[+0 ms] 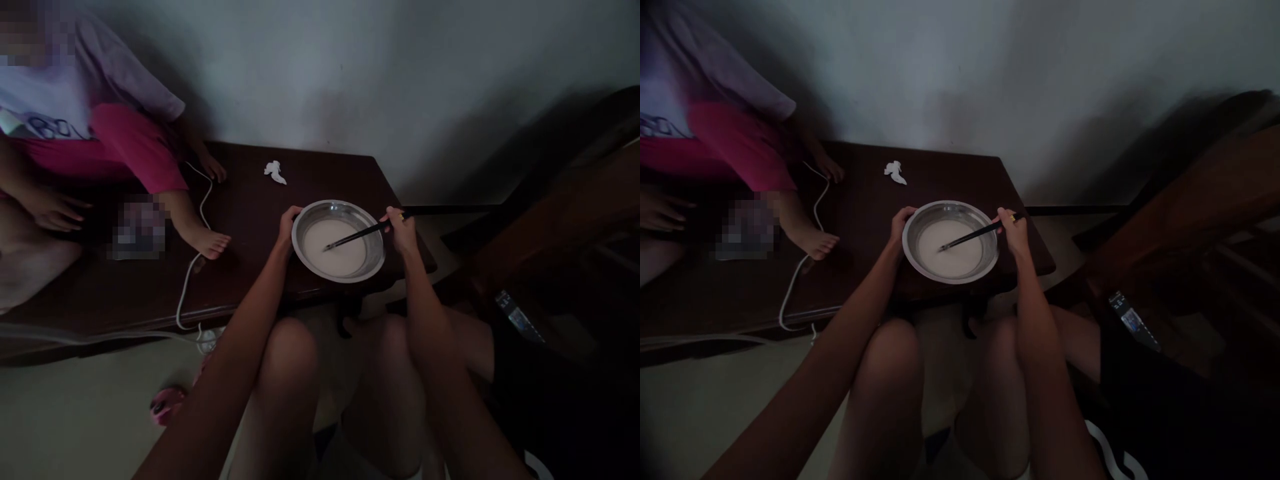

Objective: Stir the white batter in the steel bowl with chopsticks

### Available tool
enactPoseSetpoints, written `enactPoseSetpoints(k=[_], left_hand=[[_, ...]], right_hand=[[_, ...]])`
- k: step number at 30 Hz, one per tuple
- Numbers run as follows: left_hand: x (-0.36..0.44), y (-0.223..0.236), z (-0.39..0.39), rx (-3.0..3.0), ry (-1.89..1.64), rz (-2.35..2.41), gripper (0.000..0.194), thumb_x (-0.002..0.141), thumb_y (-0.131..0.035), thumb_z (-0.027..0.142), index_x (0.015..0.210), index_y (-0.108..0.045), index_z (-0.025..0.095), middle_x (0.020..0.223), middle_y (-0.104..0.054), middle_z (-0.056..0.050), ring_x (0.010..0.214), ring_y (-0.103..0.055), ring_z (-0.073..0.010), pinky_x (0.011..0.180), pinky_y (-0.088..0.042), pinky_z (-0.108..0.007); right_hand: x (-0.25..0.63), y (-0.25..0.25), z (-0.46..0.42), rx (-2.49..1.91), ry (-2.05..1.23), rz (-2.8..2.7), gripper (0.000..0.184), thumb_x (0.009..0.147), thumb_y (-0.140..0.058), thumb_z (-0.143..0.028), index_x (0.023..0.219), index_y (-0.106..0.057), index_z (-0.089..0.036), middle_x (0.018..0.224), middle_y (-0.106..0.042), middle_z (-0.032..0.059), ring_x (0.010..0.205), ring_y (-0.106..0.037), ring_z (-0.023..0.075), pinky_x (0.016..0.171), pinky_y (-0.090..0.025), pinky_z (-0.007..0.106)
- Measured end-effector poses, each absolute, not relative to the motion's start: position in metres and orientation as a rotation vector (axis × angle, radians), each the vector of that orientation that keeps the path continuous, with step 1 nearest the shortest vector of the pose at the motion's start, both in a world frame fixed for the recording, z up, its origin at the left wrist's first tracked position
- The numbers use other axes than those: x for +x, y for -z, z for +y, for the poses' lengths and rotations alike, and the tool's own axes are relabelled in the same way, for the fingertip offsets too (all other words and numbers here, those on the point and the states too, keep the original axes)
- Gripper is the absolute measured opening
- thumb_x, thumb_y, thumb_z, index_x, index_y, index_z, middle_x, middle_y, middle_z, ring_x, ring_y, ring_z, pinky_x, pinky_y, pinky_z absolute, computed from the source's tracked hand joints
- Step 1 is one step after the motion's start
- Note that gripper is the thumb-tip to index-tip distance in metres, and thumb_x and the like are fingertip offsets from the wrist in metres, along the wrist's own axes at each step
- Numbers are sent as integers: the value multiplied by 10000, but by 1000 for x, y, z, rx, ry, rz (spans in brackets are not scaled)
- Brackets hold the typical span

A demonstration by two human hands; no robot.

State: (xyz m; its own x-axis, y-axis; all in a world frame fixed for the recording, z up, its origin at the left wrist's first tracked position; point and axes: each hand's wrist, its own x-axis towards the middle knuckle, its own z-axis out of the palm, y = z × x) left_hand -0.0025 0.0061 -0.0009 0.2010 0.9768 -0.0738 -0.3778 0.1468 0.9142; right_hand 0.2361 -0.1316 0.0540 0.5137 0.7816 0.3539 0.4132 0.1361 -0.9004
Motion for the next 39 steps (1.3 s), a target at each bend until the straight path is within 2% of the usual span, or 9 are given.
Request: enactPoseSetpoints(k=[2, 5, 7, 10, 15, 20, 27, 32, 39], left_hand=[[-2, -1, 5, 849, -1138, 846, 185, 706, -537, 189, 525, -576, 181, 562, -541, 26, 560, -501, -111, 599, -430, -231], [-3, -2, 4, 862, -1147, 842, 185, 699, -528, 157, 525, -587, 177, 577, -551, 25, 577, -504, -108, 617, -424, -226], [-3, -2, 4, 885, -1159, 840, 185, 693, -531, 142, 522, -593, 178, 582, -561, 26, 590, -511, -112, 626, -426, -227], [-3, -2, 4, 851, -1157, 838, 198, 693, -526, 134, 513, -594, 182, 570, -562, 29, 585, -507, -113, 619, -427, -225], [-2, -5, 3, 786, -1138, 838, 222, 692, -510, 125, 498, -601, 183, 557, -561, 26, 575, -493, -113, 600, -420, -221], [-3, -7, 2, 801, -1143, 842, 244, 696, -486, 93, 500, -608, 175, 571, -562, 16, 586, -501, -114, 621, -419, -233], [-4, -4, 4, 820, -1126, 828, 188, 683, -521, 137, 521, -604, 183, 564, -556, 28, 587, -508, -118, 621, -437, -231], [-4, -2, 6, 814, -1102, 805, 164, 679, -556, 205, 521, -595, 184, 559, -546, 24, 559, -499, -116, 598, -444, -235], [-3, -11, -1, 759, -1108, 840, 194, 687, -517, 158, 506, -585, 174, 546, -529, 23, 555, -478, -112, 593, -428, -231]], right_hand=[[237, -55, -133, -1481, -299, -1042, 470, 793, -580, -600, 552, -583, -197, 515, -563, -24, 440, -436, 77, 491, -357, 243], [237, -55, -136, -1488, -326, -1037, 484, 812, -563, -592, 526, -566, -201, 467, -511, -34, 419, -407, 78, 468, -329, 245], [236, -55, -138, -1494, -395, -1116, 477, 818, -565, -589, 536, -584, -204, 444, -488, -38, 431, -429, 86, 490, -358, 248], [235, -55, -138, -1488, -392, -1154, 456, 816, -576, -588, 575, -612, -203, 474, -527, -34, 461, -471, 91, 520, -393, 248], [238, -56, -143, -1460, -340, -1028, 479, 811, -588, -584, 533, -597, -193, 466, -513, -36, 410, -408, 71, 455, -322, 242], [227, -55, -141, -1430, -467, -1153, 454, 797, -607, -587, 567, -624, -195, 507, -538, -25, 454, -451, 86, 478, -364, 249], [232, -54, -138, -1453, -464, -1090, 495, 803, -591, -597, 517, -585, -194, 447, -480, -34, 433, -412, 79, 476, -342, 243], [231, -54, -136, -1441, -454, -1139, 481, 792, -596, -613, 558, -593, -193, 517, -523, -28, 472, -442, 79, 492, -357, 239], [235, -56, -135, -1462, -446, -1155, 509, 812, -575, -613, 514, -580, -201, 442, -459, -36, 435, -416, 81, 482, -341, 250]])
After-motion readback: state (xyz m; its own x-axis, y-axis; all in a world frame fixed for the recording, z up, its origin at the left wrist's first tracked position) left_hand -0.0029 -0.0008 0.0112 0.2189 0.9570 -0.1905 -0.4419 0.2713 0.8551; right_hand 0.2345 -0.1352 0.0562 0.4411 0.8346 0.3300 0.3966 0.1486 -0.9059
